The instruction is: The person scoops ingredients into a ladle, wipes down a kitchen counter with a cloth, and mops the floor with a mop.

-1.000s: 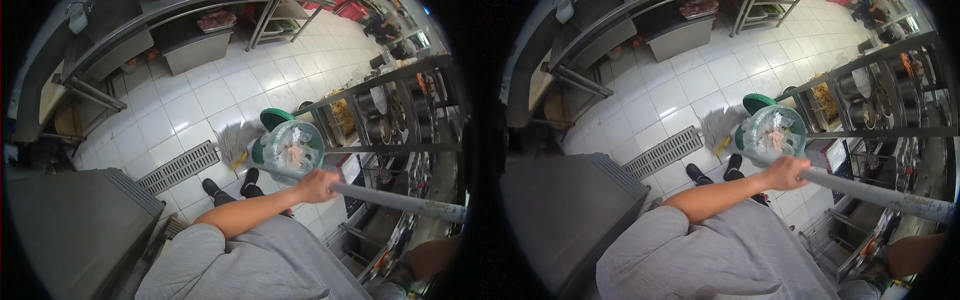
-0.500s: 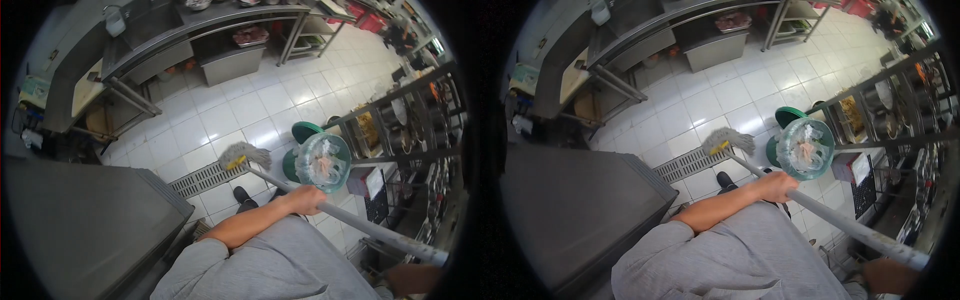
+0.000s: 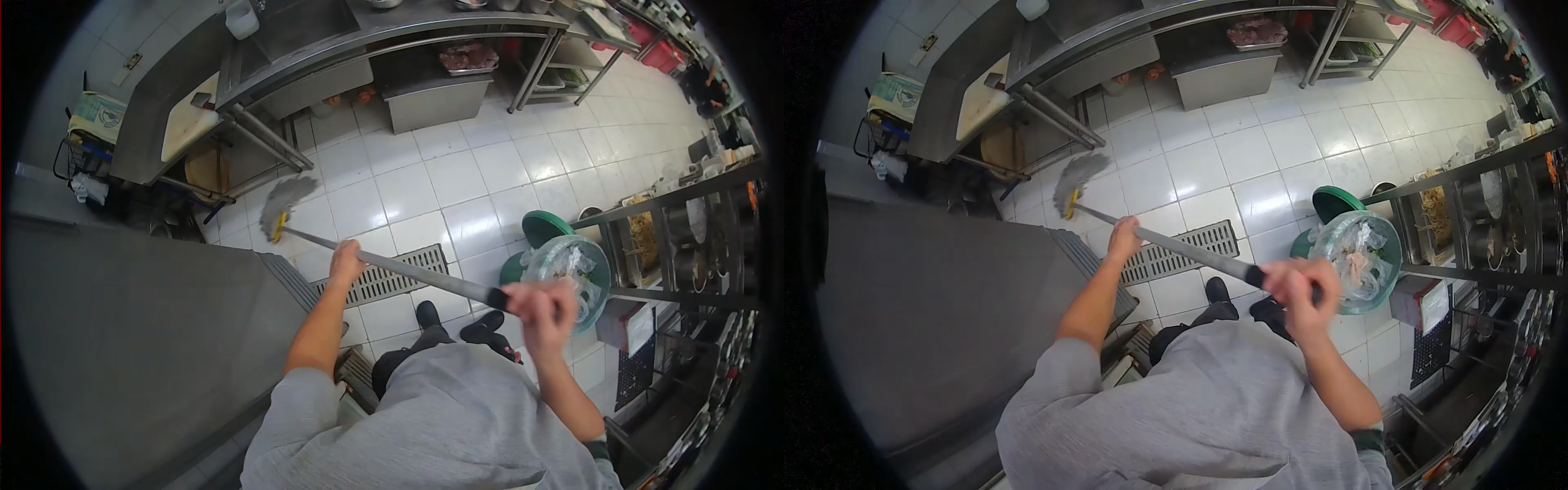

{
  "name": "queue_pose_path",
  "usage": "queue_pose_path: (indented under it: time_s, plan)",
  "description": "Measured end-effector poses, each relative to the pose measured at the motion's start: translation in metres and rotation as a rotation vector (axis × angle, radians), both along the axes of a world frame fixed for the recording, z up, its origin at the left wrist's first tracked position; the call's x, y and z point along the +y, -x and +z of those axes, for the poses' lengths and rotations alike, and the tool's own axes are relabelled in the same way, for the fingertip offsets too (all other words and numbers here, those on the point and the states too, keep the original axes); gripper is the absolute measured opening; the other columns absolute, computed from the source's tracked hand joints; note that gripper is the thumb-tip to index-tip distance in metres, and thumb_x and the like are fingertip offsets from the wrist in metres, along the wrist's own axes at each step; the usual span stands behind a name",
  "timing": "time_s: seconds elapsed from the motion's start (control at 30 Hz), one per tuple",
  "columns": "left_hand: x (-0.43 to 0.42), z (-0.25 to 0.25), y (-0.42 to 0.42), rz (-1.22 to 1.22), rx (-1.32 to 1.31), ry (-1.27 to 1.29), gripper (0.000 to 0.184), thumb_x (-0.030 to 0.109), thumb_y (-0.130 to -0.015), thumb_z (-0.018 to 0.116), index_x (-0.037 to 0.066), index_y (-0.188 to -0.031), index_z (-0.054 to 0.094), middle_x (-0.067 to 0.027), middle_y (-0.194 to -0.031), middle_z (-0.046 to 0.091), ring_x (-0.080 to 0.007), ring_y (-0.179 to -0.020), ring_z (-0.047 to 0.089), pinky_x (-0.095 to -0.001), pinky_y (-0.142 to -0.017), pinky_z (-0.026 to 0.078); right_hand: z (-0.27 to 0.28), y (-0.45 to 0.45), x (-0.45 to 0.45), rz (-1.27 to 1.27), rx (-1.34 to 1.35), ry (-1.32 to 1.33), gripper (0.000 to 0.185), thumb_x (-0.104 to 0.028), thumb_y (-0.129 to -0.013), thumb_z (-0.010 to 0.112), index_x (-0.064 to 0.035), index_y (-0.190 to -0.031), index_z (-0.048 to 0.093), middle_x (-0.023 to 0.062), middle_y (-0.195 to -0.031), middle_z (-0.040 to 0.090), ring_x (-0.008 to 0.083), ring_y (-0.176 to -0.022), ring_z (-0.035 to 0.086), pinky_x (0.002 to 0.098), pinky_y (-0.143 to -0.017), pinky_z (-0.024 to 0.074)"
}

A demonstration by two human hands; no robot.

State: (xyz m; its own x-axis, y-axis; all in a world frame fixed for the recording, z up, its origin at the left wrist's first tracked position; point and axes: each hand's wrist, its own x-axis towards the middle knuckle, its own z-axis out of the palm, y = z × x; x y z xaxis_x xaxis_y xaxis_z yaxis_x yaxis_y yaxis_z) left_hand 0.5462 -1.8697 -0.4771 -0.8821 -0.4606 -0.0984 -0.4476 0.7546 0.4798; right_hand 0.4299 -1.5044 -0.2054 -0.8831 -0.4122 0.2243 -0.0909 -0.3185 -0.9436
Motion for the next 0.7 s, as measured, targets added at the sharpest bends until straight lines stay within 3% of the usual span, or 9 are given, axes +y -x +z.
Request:
queue_pose_path:
  time_s: [0.1, 0.17, 0.27, 0.37, 0.47, 0.57, 0.67, 0.7]
  plan:
    - [-0.024, -0.030, 0.002, 0.115, -0.112, 0.095, 0.018, 0.010, -0.072, 0.073, 0.004, -0.084, 0.061, -0.0165, -0.097, 0.064, -0.0343, -0.104, 0.057, -0.0433, -0.095, 0.045, -0.053, 0.005, -0.024, -0.018, -0.122, -0.009, 0.020, -0.012, -0.100, 0.050, -0.0049, -0.083, 0.043, 0.0090, -0.065, 0.052, 0.0225, -0.068, 0.059, 0.0484, -0.082, 0.0531]
    - [-0.020, -0.030, 0.005, 0.144, -0.195, 0.060, 0.017, 0.008, -0.071, 0.071, 0.004, -0.084, 0.062, -0.0158, -0.099, 0.064, -0.0334, -0.108, 0.056, -0.0423, -0.100, 0.042, -0.053, 0.014, -0.031, -0.041, -0.171, 0.018, 0.021, -0.014, -0.101, 0.050, -0.0050, -0.082, 0.043, 0.0077, -0.064, 0.050, 0.0220, -0.068, 0.058, 0.0486, -0.084, 0.0527]
    - [0.003, -0.019, 0.025, 0.081, -0.078, 0.082, 0.016, 0.010, -0.074, 0.070, 0.005, -0.087, 0.063, -0.0160, -0.100, 0.064, -0.0344, -0.108, 0.055, -0.0432, -0.099, 0.043, -0.019, 0.044, -0.016, -0.040, -0.115, 0.081, 0.022, -0.015, -0.102, 0.048, -0.0054, -0.083, 0.042, 0.0062, -0.063, 0.046, 0.0207, -0.064, 0.055, 0.0481, -0.083, 0.0521]
    - [0.041, 0.028, 0.062, 0.137, 0.027, -0.033, 0.017, 0.020, -0.081, 0.069, 0.004, -0.081, 0.064, -0.0177, -0.093, 0.065, -0.0384, -0.097, 0.059, -0.0470, -0.091, 0.046, 0.045, 0.084, -0.005, 0.008, 0.011, 0.175, 0.024, -0.016, -0.101, 0.049, -0.0071, -0.080, 0.040, 0.0055, -0.060, 0.043, 0.0190, -0.058, 0.049, 0.0415, -0.070, 0.0506]
    - [0.076, 0.084, 0.089, 0.050, 0.122, -0.106, 0.031, 0.030, -0.084, 0.069, 0.002, -0.072, 0.062, -0.0184, -0.078, 0.064, -0.0409, -0.086, 0.060, -0.0500, -0.083, 0.047, 0.113, 0.115, 0.005, 0.149, 0.155, 0.360, 0.025, -0.022, -0.097, 0.059, -0.0093, -0.083, 0.043, 0.0011, -0.058, 0.043, 0.0138, -0.053, 0.045, 0.0338, -0.058, 0.0484]
    - [0.102, 0.129, 0.092, 0.129, 0.173, -0.182, 0.033, 0.032, -0.086, 0.066, 0.003, -0.070, 0.062, -0.0173, -0.075, 0.064, -0.0393, -0.086, 0.061, -0.0483, -0.087, 0.047, 0.149, 0.129, 0.002, 0.468, 0.202, 0.577, 0.029, -0.026, -0.091, 0.070, -0.0081, -0.084, 0.049, 0.0005, -0.058, 0.052, 0.0131, -0.054, 0.056, 0.0326, -0.058, 0.0532]
    - [0.090, 0.116, 0.089, 0.097, 0.145, -0.067, 0.031, 0.031, -0.088, 0.064, 0.005, -0.071, 0.061, -0.0152, -0.079, 0.065, -0.0369, -0.087, 0.061, -0.0509, -0.094, 0.044, 0.137, 0.145, -0.016, 0.832, 0.258, 0.474, 0.035, -0.029, -0.087, 0.075, -0.0078, -0.073, 0.052, -0.0004, -0.052, 0.055, 0.0133, -0.049, 0.059, 0.0340, -0.060, 0.0552]
    - [0.080, 0.112, 0.088, 0.114, 0.172, -0.018, 0.030, 0.030, -0.088, 0.063, 0.005, -0.071, 0.061, -0.0143, -0.079, 0.065, -0.0360, -0.088, 0.061, -0.0525, -0.096, 0.043, 0.135, 0.143, -0.025, 0.796, 0.246, 0.442, 0.036, -0.029, -0.086, 0.076, -0.0078, -0.070, 0.052, -0.0008, -0.050, 0.054, 0.0136, -0.047, 0.057, 0.0357, -0.060, 0.0555]
